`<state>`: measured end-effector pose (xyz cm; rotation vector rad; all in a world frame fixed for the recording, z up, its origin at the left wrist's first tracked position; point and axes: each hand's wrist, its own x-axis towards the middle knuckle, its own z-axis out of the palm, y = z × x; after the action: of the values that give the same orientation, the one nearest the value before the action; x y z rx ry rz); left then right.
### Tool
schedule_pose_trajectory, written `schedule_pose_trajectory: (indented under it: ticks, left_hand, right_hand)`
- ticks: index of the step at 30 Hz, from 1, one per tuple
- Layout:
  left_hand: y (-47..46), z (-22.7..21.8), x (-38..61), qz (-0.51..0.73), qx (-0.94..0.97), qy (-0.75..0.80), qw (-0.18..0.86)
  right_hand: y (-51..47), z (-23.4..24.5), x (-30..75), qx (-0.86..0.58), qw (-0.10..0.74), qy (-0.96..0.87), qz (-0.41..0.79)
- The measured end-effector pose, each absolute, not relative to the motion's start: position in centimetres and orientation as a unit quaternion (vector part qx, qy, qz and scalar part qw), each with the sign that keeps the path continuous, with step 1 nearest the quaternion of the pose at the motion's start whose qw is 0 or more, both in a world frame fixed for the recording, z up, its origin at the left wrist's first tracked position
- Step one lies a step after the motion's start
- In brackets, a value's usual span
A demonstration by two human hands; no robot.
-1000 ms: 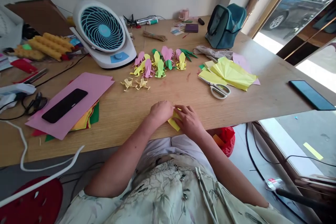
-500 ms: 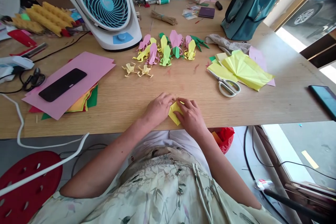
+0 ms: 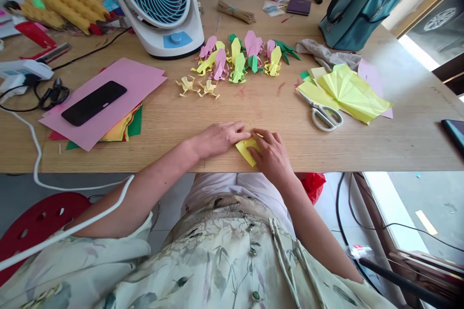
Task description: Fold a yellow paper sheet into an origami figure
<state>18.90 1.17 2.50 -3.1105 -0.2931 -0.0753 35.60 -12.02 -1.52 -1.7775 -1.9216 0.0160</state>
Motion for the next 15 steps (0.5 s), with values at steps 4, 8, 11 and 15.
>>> schedule_pose_trajectory:
  ticks: [4,8,11,15]
  left_hand:
    - [2.2,2.6,19.0,-0.003,-0.997,-0.05,0.054]
    - [2.4,3.0,18.6,0.036,-0.998,-0.05,0.03]
    - [2.4,3.2,18.1,0.056,-0.995,-0.077,-0.021]
    - [2.4,3.5,17.7,0.072,-0.99,-0.098,-0.069]
  right_hand:
    - [-12.0,-1.4,35.6,-0.657,0.256,-0.709,0.011]
    - [-12.0,-1.4,35.6,-0.658,0.253,-0.709,0.014]
    - [-12.0,-1.4,35.6,-0.658,0.255,-0.708,0.015]
    - [-12.0,-1.4,35.6,-0.659,0.26,-0.706,0.018]
